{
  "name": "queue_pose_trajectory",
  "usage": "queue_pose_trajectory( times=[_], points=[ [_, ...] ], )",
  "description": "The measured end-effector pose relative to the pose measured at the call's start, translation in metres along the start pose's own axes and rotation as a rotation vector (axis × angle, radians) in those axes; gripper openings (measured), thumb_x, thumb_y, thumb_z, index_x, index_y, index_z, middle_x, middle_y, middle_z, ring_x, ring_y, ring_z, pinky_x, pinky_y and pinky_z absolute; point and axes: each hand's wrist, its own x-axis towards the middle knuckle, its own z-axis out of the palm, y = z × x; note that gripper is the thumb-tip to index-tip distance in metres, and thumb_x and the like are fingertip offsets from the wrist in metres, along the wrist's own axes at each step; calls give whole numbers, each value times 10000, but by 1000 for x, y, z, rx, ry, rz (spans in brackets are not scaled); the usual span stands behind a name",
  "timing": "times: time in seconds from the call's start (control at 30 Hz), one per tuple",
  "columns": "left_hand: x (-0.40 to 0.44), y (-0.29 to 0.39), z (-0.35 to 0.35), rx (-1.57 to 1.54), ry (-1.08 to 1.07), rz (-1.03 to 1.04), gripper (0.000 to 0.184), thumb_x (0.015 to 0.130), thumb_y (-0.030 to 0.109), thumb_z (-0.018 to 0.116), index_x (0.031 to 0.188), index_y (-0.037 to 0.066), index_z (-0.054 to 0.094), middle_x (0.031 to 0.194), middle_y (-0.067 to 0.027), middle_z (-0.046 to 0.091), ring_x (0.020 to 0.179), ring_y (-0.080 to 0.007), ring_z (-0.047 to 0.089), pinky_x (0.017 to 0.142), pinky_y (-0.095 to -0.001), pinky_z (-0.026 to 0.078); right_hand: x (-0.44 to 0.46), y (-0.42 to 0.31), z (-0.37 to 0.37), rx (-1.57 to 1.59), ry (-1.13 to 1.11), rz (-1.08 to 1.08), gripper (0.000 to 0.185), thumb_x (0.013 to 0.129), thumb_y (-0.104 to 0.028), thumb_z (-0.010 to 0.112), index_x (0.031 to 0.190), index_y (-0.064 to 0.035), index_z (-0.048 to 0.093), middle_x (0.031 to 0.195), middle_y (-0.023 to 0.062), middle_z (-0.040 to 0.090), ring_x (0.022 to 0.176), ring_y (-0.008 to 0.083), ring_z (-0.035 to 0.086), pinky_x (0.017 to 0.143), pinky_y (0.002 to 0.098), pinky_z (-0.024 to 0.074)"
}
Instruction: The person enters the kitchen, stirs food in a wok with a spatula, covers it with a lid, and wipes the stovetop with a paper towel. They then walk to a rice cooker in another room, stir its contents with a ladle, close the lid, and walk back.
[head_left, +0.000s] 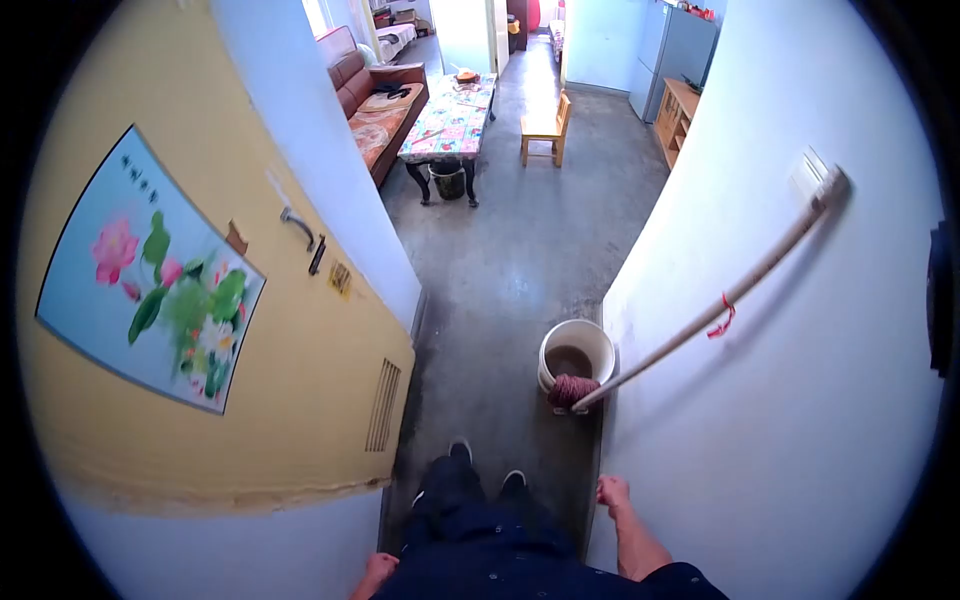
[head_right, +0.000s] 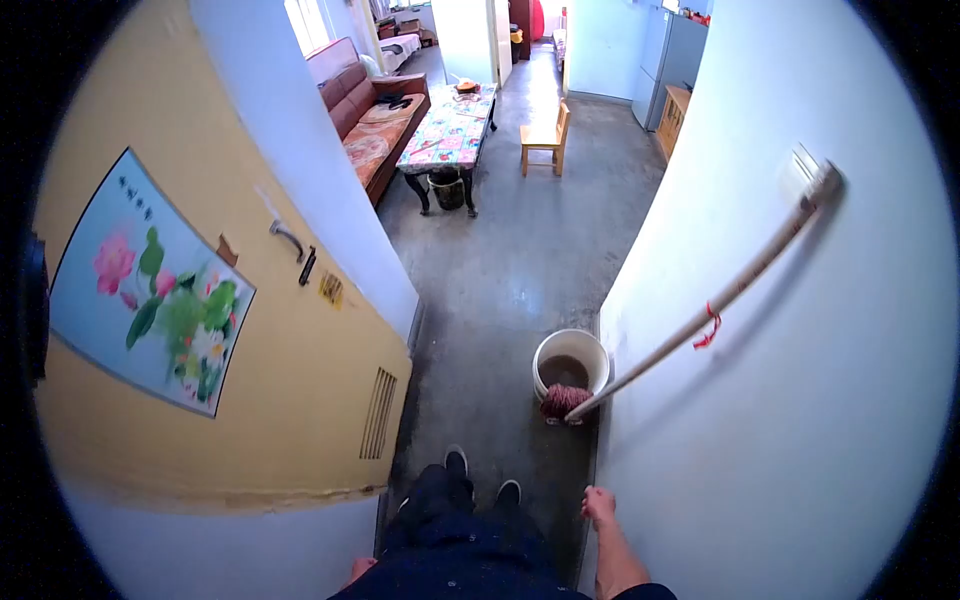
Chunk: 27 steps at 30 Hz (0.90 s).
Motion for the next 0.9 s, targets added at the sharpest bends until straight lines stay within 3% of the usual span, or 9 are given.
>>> queue_pose_trajectory(
  times=[0.07,0.17,0.4,0.57,0.67,0.73,0.77,0.83,0.9],
  points=[
    [16,20,5,127,77,-88,153,852,175,663,838,60,763,727,-45,714,668,-142,670,657,-314,540,29,-50,5,18,22,-56,176,935,-209,588,858,-51,600,648,53,568,462,142,521,455,322,499],
    [147,-18,26,100,4,194,178,847,235,714,879,69,770,758,-30,727,699,-135,676,717,-302,537,57,-114,26,74,49,-145,180,932,-219,600,858,-55,598,649,53,566,456,142,512,457,317,498],
    [257,294,-59,-165,-77,201,185,916,168,606,848,40,720,648,-75,662,593,-141,648,523,-280,515,79,-132,82,30,123,135,184,924,-191,600,815,-42,594,640,72,567,473,167,536,438,324,487],
    [415,512,-106,138,-159,299,291,919,246,616,776,2,684,563,-79,626,538,-153,629,521,-303,510,64,-118,147,159,172,262,241,932,-218,623,779,-32,630,630,78,586,507,181,570,451,353,482],
    [445,672,-129,303,-96,596,387,921,344,624,740,11,702,573,-100,639,520,-179,633,536,-343,504,71,-142,178,-89,135,163,227,930,-221,640,789,-42,652,632,73,598,514,179,568,457,335,473],
    [484,747,-132,412,-25,766,482,915,425,617,690,12,724,528,-90,616,520,-182,632,577,-351,514,66,-168,197,-58,118,146,376,864,-496,686,889,-131,773,937,203,722,859,293,682,755,492,491],
    [477,794,-133,422,-44,726,534,917,465,610,640,21,716,524,-90,620,525,-177,637,579,-357,514,77,-180,208,-34,136,152,376,864,-496,686,889,-131,773,937,203,722,859,293,682,755,492,491],
    [474,855,-128,466,14,854,551,935,471,571,645,21,703,583,-174,636,564,-328,655,588,-451,499,120,-172,229,-324,208,0,365,927,-449,621,859,-117,755,865,145,715,821,301,657,714,480,468],
    [499,886,-112,514,57,947,564,949,461,538,655,3,685,612,-211,621,606,-384,645,597,-478,490,164,-186,238,-385,231,-45,336,927,-405,608,867,-105,748,829,149,701,791,310,654,713,479,465]
  ],
)
